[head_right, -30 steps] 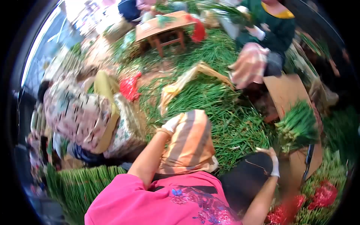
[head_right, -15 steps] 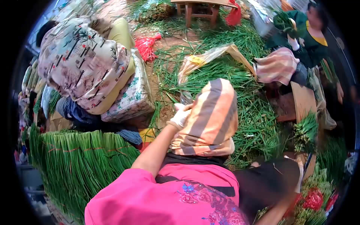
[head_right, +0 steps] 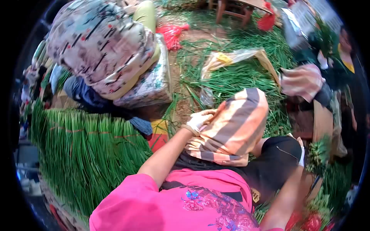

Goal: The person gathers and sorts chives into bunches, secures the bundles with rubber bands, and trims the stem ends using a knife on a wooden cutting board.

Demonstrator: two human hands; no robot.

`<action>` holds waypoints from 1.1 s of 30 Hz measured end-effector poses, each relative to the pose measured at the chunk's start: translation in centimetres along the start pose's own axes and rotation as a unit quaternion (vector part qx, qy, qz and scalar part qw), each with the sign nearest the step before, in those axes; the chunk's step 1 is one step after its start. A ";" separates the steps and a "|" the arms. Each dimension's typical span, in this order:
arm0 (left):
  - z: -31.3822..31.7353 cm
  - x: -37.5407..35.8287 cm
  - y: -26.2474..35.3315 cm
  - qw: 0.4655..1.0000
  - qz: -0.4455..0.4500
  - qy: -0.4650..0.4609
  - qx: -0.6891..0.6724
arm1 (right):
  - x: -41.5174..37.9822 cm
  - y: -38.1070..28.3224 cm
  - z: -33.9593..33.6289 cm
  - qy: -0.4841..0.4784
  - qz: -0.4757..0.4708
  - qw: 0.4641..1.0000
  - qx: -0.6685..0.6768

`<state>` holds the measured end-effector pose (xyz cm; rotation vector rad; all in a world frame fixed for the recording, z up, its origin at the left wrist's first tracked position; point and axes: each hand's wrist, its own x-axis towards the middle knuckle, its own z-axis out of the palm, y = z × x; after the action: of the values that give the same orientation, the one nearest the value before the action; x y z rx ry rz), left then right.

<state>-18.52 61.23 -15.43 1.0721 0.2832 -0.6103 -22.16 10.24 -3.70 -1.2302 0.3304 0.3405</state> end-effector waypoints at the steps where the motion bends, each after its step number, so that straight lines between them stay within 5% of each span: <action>1: -0.9 0.2 -0.7 0.997 0.015 -0.036 -0.062 | 1.6 0.6 -1.5 0.023 0.007 0.999 -0.038; 2: -2.0 0.6 -1.7 0.989 0.033 -0.073 -0.122 | 3.0 1.0 -2.0 0.047 0.011 0.996 -0.076; 5: -4.7 -0.8 -1.6 0.987 0.001 0.027 -0.161 | -0.5 -1.8 4.9 0.076 0.137 0.988 0.014; 7: -8.1 0.2 -2.3 0.981 -0.007 0.091 -0.170 | -1.2 -2.8 6.6 0.166 0.119 0.979 -0.001; 11: -15.5 10.0 -9.2 0.948 -0.043 0.249 -0.196 | -1.7 -2.8 7.3 0.313 0.108 0.943 -0.021; 15: -19.4 17.9 -8.3 0.898 -0.056 0.394 -0.188 | -1.6 -1.8 5.1 0.346 0.153 0.926 -0.015; 18: -20.0 23.0 -9.2 0.868 -0.101 0.477 -0.094 | -0.3 -2.0 3.5 0.368 0.188 0.910 -0.023; 20: -16.0 23.6 -3.2 0.820 -0.200 0.527 -0.094 | 0.5 -2.1 2.7 0.382 0.207 0.900 -0.028; 22: -18.7 26.3 -7.8 0.791 -0.204 0.570 0.085 | 1.6 -2.2 2.2 0.392 0.227 0.891 -0.034; 24: -19.8 26.5 -8.2 0.841 -0.169 0.514 -0.021 | 2.4 -2.1 1.9 0.400 0.247 0.881 -0.039; 28: -16.7 27.1 -4.8 0.797 -0.078 0.499 -0.331 | 3.9 -2.2 1.4 0.401 0.273 0.874 -0.031; 30: -12.4 28.2 -0.7 0.761 -0.070 0.531 -0.366 | 3.7 -1.9 1.2 0.396 0.276 0.875 -0.034; 33: -14.4 31.8 -2.2 0.804 -0.098 0.494 -0.317 | 3.8 -1.8 1.6 0.385 0.270 0.882 -0.027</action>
<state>6.72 62.83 -39.56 0.6095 1.4268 -0.0411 -17.88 11.51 -3.26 -1.2730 1.3789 0.3208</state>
